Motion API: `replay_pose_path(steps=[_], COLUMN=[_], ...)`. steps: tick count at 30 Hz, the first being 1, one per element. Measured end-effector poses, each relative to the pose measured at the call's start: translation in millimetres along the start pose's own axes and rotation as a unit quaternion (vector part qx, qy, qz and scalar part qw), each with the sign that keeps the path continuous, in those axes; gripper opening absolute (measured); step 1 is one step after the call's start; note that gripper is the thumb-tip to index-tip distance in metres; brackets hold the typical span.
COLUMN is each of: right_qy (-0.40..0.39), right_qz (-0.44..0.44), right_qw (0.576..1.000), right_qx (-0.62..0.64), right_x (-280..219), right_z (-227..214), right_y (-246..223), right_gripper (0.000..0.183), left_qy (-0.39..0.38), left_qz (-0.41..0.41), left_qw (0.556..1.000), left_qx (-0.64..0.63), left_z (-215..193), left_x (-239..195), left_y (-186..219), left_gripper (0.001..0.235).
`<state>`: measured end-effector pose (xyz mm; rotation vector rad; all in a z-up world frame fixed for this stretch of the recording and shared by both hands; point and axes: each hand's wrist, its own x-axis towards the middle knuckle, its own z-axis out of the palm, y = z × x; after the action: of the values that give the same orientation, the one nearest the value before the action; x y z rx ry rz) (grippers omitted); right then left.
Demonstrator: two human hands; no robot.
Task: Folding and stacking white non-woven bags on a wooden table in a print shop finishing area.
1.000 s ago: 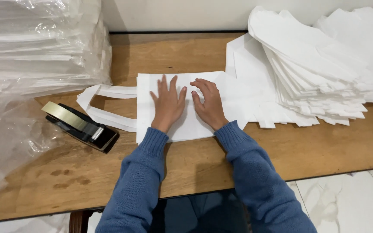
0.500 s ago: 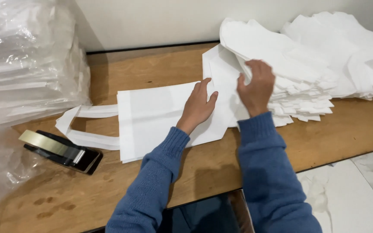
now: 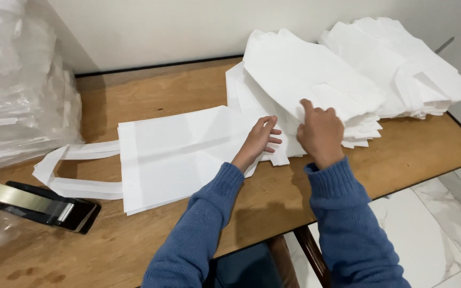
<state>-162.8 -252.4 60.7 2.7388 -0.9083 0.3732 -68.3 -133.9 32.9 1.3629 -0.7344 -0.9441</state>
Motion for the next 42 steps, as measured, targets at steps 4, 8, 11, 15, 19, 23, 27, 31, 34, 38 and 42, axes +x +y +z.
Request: replay_pose_path(steps=[4, 8, 11, 15, 19, 23, 27, 31, 34, 38, 42], right_qy=[0.032, -0.072, 0.039, 0.132, 0.008, -0.180, -0.208, -0.110, -0.116, -0.220, -0.232], right_qz=[-0.068, -0.148, -0.206, -0.186, -0.207, -0.223, -0.221, -0.232, -0.208, -0.200, -0.198], right_qw=[0.996, 0.898, 0.826, 0.848, 0.917, 0.948, 0.950, 0.963, 0.958, 0.910, 0.915], right_qx=[0.048, 0.407, 0.523, 0.479, 0.341, 0.135, 0.081, 0.083, 0.157, 0.289, 0.264], right_x=[-18, -35, -40, -26, -2, -15, -28, -11, -4, -3, -4], right_z=[-31, -72, -77, -55, 20, 29, 8, 67, 68, 58, 53], right_y=[-45, -66, -54, -37, -72, -134, -170, -183, -179, -164, -162], right_gripper=[0.047, 0.046, 0.043, 0.034, 0.043, 0.049, 0.047, 0.031, 0.027, 0.044, 0.049], left_qy=[-0.010, 0.089, 0.132, 0.101, 0.163, 0.406, 0.448, 0.298, 0.274, 0.269, 0.238], left_qz=[-0.011, 0.037, 0.047, -0.025, -0.089, 0.045, 0.234, 0.137, 0.072, 0.050, 0.029], left_qw=[0.993, 0.982, 0.990, 0.957, 0.881, 0.656, 0.591, 0.794, 0.789, 0.766, 0.746], left_qx=[-0.117, -0.160, -0.035, 0.271, 0.436, 0.634, 0.629, 0.511, 0.545, 0.582, 0.621], left_z=[3, -40, -98, -165, -198, -213, -171, -129, -125, -109, -95], left_x=[9, 43, 24, -42, -69, -71, -59, -58, -53, -65, -64], left_y=[-11, -41, -26, 17, 24, 3, -39, -73, -87, -84, -89], left_gripper=[0.070, 0.056, 0.063, 0.064, 0.055, 0.036, 0.034, 0.029, 0.028, 0.033, 0.034])
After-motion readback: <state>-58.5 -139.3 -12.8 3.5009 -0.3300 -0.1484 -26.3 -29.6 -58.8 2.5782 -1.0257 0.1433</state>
